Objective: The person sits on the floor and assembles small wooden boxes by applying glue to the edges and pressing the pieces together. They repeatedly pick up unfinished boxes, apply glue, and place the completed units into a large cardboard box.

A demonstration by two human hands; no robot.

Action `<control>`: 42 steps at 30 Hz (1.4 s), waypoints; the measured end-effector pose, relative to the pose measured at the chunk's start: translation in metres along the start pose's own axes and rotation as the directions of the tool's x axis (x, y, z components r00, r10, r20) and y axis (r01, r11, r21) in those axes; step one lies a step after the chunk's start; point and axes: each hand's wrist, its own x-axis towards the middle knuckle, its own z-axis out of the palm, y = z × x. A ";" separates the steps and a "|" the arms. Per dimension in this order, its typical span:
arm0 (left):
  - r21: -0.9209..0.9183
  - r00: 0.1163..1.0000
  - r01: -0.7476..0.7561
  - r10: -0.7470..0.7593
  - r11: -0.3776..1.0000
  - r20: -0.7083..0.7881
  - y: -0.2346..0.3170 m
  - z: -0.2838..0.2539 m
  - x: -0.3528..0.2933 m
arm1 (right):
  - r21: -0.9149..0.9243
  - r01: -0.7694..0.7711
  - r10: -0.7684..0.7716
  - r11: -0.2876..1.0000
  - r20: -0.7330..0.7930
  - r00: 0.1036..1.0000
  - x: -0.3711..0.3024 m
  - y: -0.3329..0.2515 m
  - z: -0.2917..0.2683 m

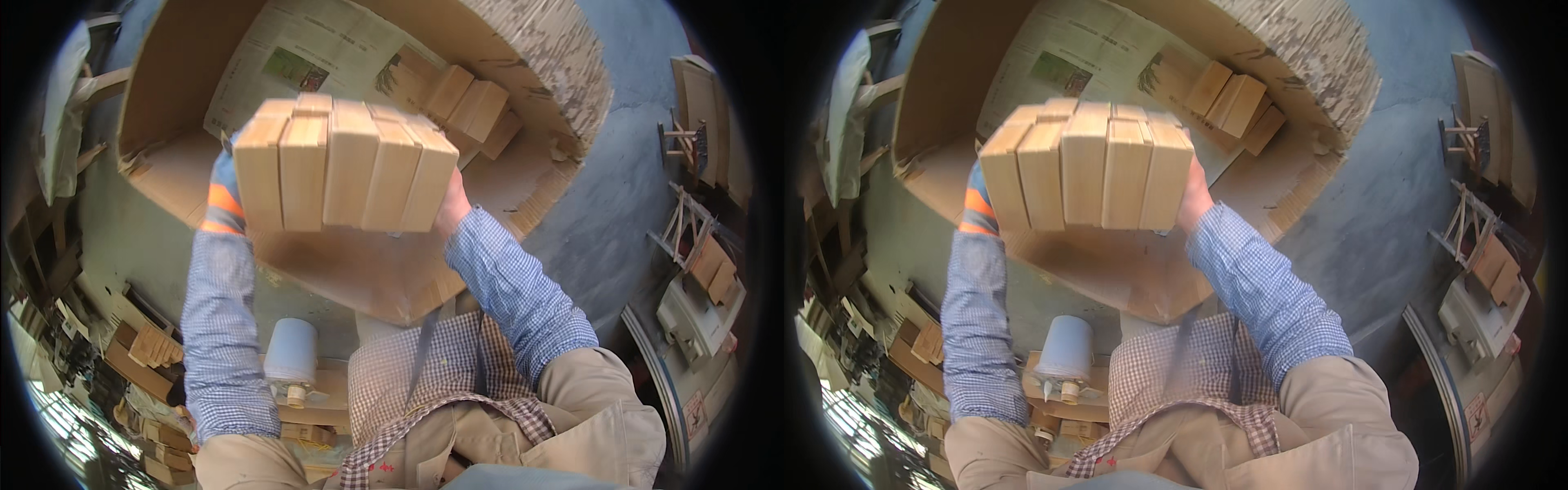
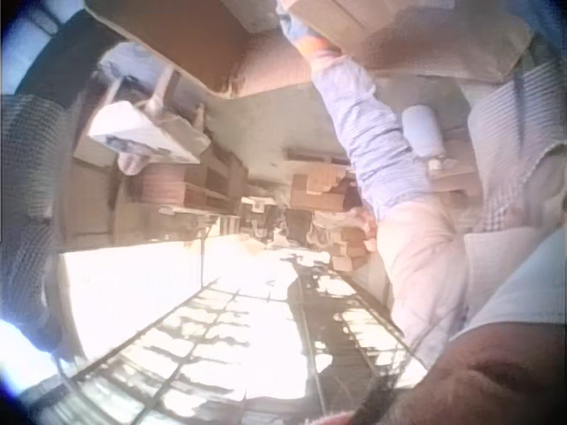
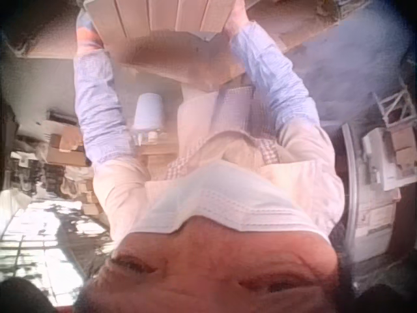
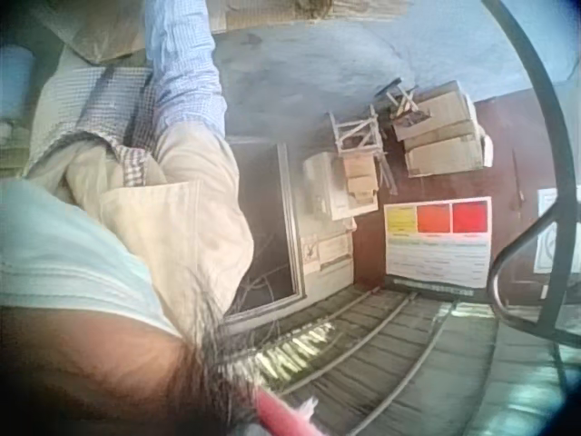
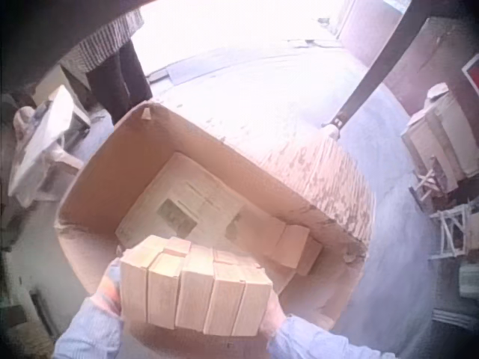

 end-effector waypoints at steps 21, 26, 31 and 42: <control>0.622 0.986 -0.106 0.002 0.776 0.167 -0.043 0.045 0.322 | 0.218 0.331 -0.320 0.918 -0.083 0.944 0.218 -0.041 -0.016; 0.694 0.955 -0.264 0.080 0.670 0.286 -0.060 0.041 0.357 | 0.168 0.316 -0.285 0.934 -0.185 0.941 0.224 -0.024 -0.038; 0.485 0.691 -0.723 0.522 0.491 0.501 -0.096 0.023 0.337 | 0.055 0.425 -0.407 0.904 -0.196 0.892 0.203 0.009 -0.034; 0.854 0.893 -0.337 0.422 0.396 0.157 -0.125 0.104 0.289 | 0.303 0.353 -0.360 0.885 -0.035 0.932 0.208 0.037 -0.034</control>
